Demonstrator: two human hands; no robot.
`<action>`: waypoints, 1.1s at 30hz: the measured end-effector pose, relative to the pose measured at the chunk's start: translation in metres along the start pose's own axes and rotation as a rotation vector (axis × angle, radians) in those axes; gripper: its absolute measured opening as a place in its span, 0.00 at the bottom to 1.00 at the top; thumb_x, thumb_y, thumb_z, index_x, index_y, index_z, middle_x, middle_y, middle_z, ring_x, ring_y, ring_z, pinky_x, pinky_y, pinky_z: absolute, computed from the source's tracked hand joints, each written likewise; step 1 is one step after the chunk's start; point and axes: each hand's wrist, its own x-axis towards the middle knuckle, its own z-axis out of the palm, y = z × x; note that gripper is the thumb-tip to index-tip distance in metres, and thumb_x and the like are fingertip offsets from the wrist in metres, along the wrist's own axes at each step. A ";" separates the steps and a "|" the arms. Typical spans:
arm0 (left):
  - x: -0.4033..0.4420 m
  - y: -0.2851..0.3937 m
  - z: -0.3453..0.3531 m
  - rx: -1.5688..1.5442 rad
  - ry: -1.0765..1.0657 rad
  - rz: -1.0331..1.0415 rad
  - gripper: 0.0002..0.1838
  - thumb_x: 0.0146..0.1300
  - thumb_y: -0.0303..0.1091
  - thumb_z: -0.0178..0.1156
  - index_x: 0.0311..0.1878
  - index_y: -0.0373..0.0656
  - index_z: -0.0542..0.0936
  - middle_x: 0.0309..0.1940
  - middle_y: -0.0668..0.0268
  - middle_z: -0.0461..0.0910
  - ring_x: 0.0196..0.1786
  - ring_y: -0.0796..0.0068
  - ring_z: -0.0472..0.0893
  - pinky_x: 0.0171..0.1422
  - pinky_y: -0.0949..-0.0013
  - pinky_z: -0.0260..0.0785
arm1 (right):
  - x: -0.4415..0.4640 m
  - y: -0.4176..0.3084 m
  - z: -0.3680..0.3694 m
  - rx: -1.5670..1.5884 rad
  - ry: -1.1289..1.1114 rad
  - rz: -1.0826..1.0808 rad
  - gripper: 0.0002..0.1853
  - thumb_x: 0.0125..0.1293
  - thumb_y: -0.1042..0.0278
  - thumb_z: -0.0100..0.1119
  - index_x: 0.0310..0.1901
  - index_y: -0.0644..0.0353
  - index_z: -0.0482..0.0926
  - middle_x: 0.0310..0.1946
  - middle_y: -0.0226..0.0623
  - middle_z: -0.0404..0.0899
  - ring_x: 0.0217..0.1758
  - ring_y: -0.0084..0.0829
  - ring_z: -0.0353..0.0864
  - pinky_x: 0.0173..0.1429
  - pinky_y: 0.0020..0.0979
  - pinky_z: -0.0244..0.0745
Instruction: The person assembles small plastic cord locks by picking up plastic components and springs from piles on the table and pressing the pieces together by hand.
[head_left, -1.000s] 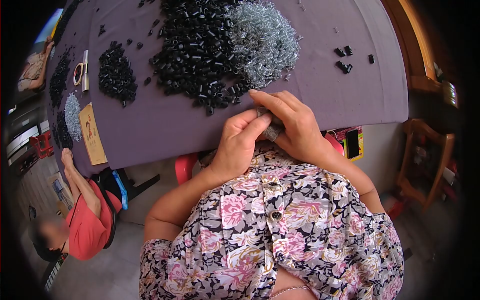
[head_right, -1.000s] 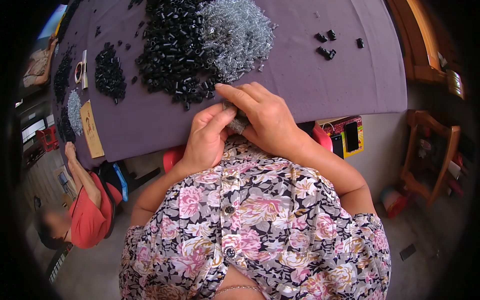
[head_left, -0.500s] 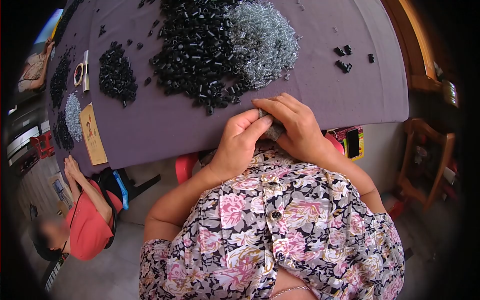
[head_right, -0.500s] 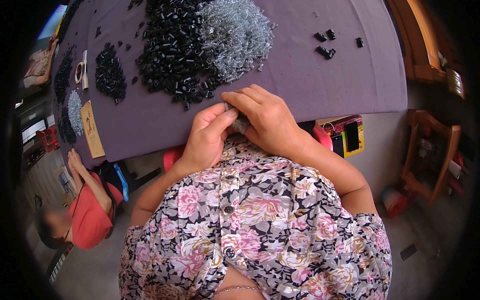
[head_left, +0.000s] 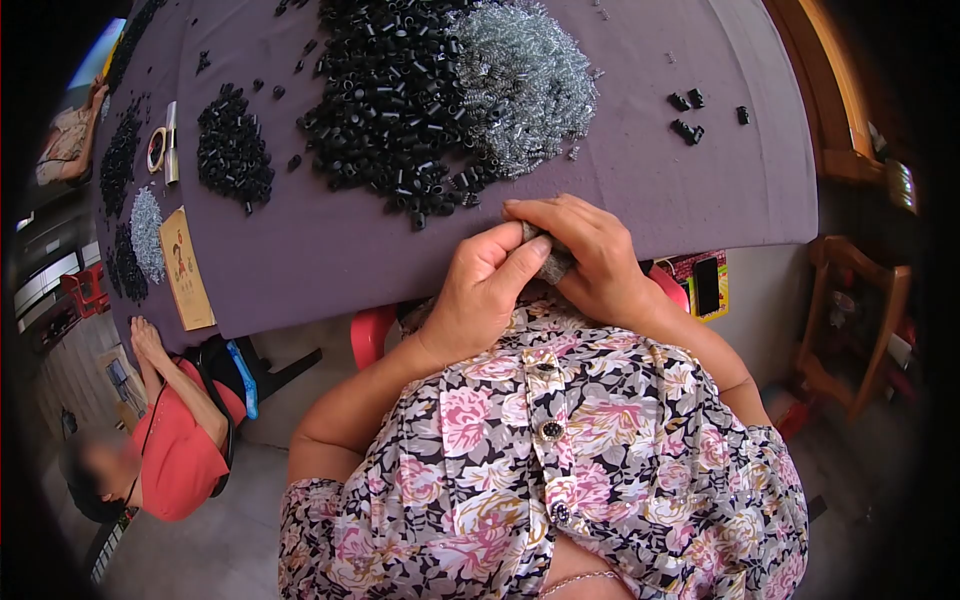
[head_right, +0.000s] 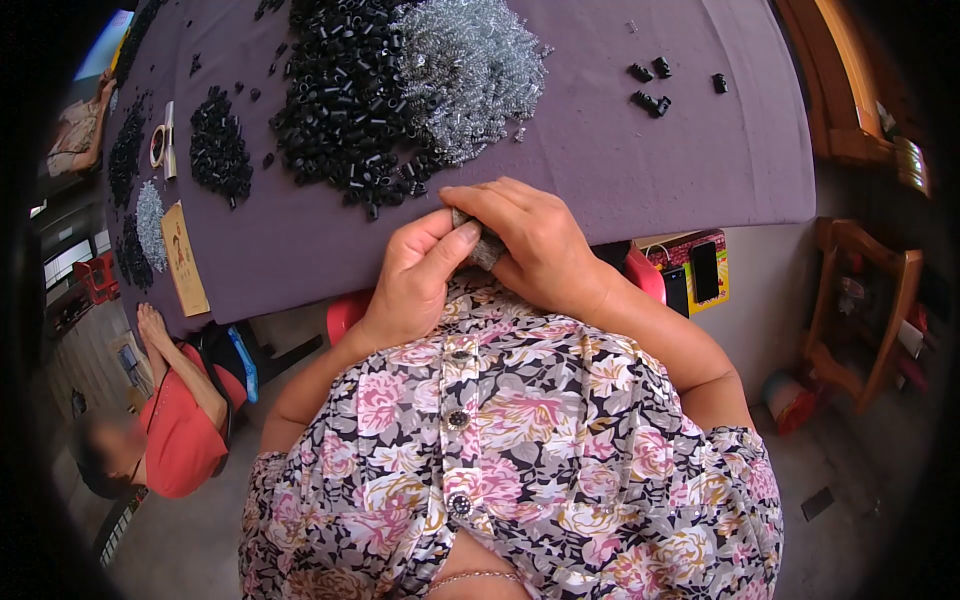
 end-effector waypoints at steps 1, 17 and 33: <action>0.000 0.000 0.000 0.003 -0.001 0.000 0.13 0.79 0.31 0.50 0.55 0.33 0.79 0.45 0.70 0.82 0.46 0.87 0.77 0.51 0.77 0.71 | 0.000 0.000 0.000 0.006 -0.005 0.008 0.27 0.49 0.83 0.64 0.56 0.67 0.79 0.43 0.50 0.84 0.46 0.52 0.83 0.50 0.44 0.79; 0.002 0.015 0.000 -0.035 0.053 -0.110 0.16 0.80 0.34 0.48 0.58 0.33 0.79 0.48 0.61 0.85 0.49 0.75 0.84 0.57 0.69 0.77 | 0.012 -0.028 -0.040 0.096 -0.174 0.195 0.36 0.53 0.85 0.61 0.68 0.60 0.74 0.62 0.52 0.77 0.67 0.52 0.77 0.68 0.41 0.74; 0.007 0.013 -0.004 -0.039 0.011 -0.163 0.13 0.80 0.31 0.51 0.54 0.32 0.80 0.42 0.60 0.86 0.41 0.75 0.85 0.49 0.73 0.80 | 0.000 -0.001 -0.031 0.220 -0.028 0.181 0.19 0.51 0.89 0.59 0.46 0.65 0.84 0.49 0.44 0.83 0.55 0.42 0.85 0.58 0.36 0.79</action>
